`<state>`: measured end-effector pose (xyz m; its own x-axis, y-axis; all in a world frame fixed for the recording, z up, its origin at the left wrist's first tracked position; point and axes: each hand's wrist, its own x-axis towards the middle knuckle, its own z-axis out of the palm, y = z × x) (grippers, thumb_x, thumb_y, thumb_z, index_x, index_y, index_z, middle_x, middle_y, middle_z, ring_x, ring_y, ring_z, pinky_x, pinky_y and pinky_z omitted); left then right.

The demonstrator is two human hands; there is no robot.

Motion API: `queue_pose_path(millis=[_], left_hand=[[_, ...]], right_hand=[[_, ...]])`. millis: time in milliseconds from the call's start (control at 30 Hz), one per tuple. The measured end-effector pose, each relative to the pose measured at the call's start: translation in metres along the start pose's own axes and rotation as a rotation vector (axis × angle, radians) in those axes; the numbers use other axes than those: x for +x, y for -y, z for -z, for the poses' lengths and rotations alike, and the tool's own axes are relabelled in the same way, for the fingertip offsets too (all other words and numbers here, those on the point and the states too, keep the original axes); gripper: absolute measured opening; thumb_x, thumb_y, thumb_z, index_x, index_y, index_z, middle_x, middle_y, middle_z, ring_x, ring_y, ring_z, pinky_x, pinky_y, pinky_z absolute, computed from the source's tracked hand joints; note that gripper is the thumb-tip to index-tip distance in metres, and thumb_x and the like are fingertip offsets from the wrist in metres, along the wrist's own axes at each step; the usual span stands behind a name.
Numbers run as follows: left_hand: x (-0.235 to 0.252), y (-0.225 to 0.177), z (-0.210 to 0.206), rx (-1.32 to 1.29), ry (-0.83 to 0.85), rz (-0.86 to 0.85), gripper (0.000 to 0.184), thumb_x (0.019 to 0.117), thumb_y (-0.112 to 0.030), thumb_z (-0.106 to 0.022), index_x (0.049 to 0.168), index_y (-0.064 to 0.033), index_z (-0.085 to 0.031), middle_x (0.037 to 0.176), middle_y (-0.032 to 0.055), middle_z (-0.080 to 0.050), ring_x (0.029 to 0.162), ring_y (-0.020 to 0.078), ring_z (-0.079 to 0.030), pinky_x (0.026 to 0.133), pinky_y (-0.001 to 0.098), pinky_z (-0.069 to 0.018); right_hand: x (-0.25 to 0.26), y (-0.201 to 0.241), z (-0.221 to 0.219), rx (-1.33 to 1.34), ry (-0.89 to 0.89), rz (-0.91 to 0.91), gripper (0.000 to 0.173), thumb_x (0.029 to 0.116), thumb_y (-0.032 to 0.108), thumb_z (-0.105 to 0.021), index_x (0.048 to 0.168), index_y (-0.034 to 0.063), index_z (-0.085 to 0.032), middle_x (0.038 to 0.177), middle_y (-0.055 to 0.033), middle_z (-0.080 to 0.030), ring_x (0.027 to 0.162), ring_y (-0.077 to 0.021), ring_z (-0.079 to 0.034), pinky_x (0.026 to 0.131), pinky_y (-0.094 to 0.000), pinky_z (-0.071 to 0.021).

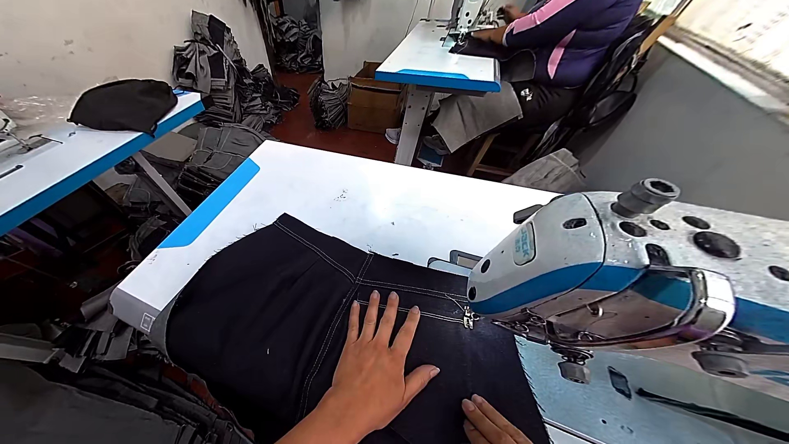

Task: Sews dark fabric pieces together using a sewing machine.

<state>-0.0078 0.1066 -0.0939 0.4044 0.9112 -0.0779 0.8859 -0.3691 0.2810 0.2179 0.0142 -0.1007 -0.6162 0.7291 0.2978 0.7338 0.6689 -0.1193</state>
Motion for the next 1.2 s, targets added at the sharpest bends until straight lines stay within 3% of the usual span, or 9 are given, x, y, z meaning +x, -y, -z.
queue_pose_path(millis=[133,233,400,533,633,767,900,1033,1200], left_hand=[[-0.001,-0.001,-0.009,0.1,-0.119,-0.054,0.071,0.1017,-0.068,-0.028,0.161,-0.0288,-0.035,0.168,0.0166,-0.024,0.156,0.0434,-0.015,0.118,0.0743,-0.0063],[-0.001,-0.001,-0.015,0.154,-0.241,-0.178,0.06,0.1042,-0.059,-0.034,0.155,-0.0304,-0.046,0.163,0.016,-0.037,0.152,0.0477,-0.025,0.109,0.0839,-0.0116],[-0.007,-0.006,-0.011,0.055,-0.249,-0.598,0.047,0.0959,-0.005,-0.059,0.141,-0.0166,-0.06,0.147,0.008,-0.058,0.141,0.0369,-0.049,0.106,0.0787,-0.0311],[-0.008,-0.01,-0.011,0.173,-0.234,-0.736,0.043,0.0999,-0.004,-0.051,0.142,-0.0079,-0.058,0.143,0.0087,-0.061,0.129,0.0271,-0.06,0.109,0.0484,-0.046],[-0.016,-0.013,-0.016,0.178,-0.276,-0.726,0.041,0.0987,-0.004,-0.053,0.139,-0.007,-0.061,0.136,0.0091,-0.065,0.122,0.0277,-0.063,0.103,0.0398,-0.0505],[-0.035,-0.023,-0.027,0.092,-0.363,-0.69,0.034,0.0968,-0.004,-0.055,0.128,-0.0048,-0.068,0.123,0.0098,-0.072,0.111,0.0271,-0.069,0.096,0.0377,-0.0542],[-0.051,-0.03,-0.033,0.108,-0.37,-0.627,0.033,0.1017,-0.023,-0.055,0.124,-0.0038,-0.07,0.119,0.01,-0.073,0.112,0.0257,-0.068,0.099,0.035,-0.052],[-0.051,-0.046,-0.022,0.256,-0.349,-0.605,0.025,0.0983,-0.003,-0.051,0.11,-0.0017,-0.073,0.106,0.0118,-0.074,0.102,0.0266,-0.072,0.09,0.0366,-0.0571],[-0.043,-0.059,-0.03,0.365,-0.539,-0.576,0.019,0.0926,-0.003,-0.054,0.09,-0.0042,-0.073,0.085,0.0094,-0.072,0.077,0.0235,-0.072,0.068,0.0341,-0.0597]], right_hand=[[-0.001,-0.014,0.002,0.182,0.079,-0.062,0.023,0.1052,0.018,-0.054,0.114,0.0,-0.064,0.145,-0.0307,-0.054,0.141,-0.0451,-0.047,0.115,-0.0448,-0.0424],[0.002,-0.024,-0.003,0.158,0.036,-0.044,0.025,0.1037,0.027,-0.056,0.111,0.0045,-0.062,0.143,-0.0258,-0.057,0.14,-0.04,-0.05,0.116,-0.0424,-0.041],[-0.003,-0.018,-0.006,0.142,-0.017,0.003,0.03,0.1035,0.023,-0.058,0.119,-0.0012,-0.067,0.133,-0.0234,-0.065,0.131,-0.0352,-0.06,0.113,-0.0376,-0.0448],[-0.004,-0.018,0.0,0.264,-0.036,-0.005,0.022,0.1042,0.016,-0.057,0.111,-0.001,-0.07,0.122,-0.0216,-0.071,0.126,-0.0325,-0.064,0.109,-0.0381,-0.0492],[0.013,-0.044,-0.006,0.221,-0.191,-0.07,0.024,0.1035,0.011,-0.051,0.11,0.0029,-0.073,0.116,-0.0149,-0.074,0.118,-0.0272,-0.069,0.104,-0.0377,-0.0538],[0.031,-0.079,-0.03,0.051,-0.301,0.005,0.033,0.1012,0.008,-0.044,0.117,0.0084,-0.073,0.123,-0.0087,-0.074,0.121,-0.0237,-0.067,0.105,-0.0327,-0.0518],[0.016,-0.054,-0.015,0.012,-0.197,0.086,0.025,0.1016,0.0,-0.049,0.113,0.0023,-0.072,0.118,-0.0134,-0.074,0.117,-0.0266,-0.069,0.103,-0.0345,-0.0534],[-0.001,-0.028,-0.007,0.031,-0.142,0.068,0.025,0.1015,-0.003,-0.051,0.113,0.002,-0.073,0.117,-0.0125,-0.075,0.118,-0.0238,-0.069,0.105,-0.0308,-0.0511],[0.003,-0.037,-0.019,0.14,-0.245,0.027,0.023,0.1028,0.008,-0.049,0.102,0.0101,-0.072,0.116,-0.0088,-0.072,0.119,-0.024,-0.065,0.103,-0.0332,-0.0519]])
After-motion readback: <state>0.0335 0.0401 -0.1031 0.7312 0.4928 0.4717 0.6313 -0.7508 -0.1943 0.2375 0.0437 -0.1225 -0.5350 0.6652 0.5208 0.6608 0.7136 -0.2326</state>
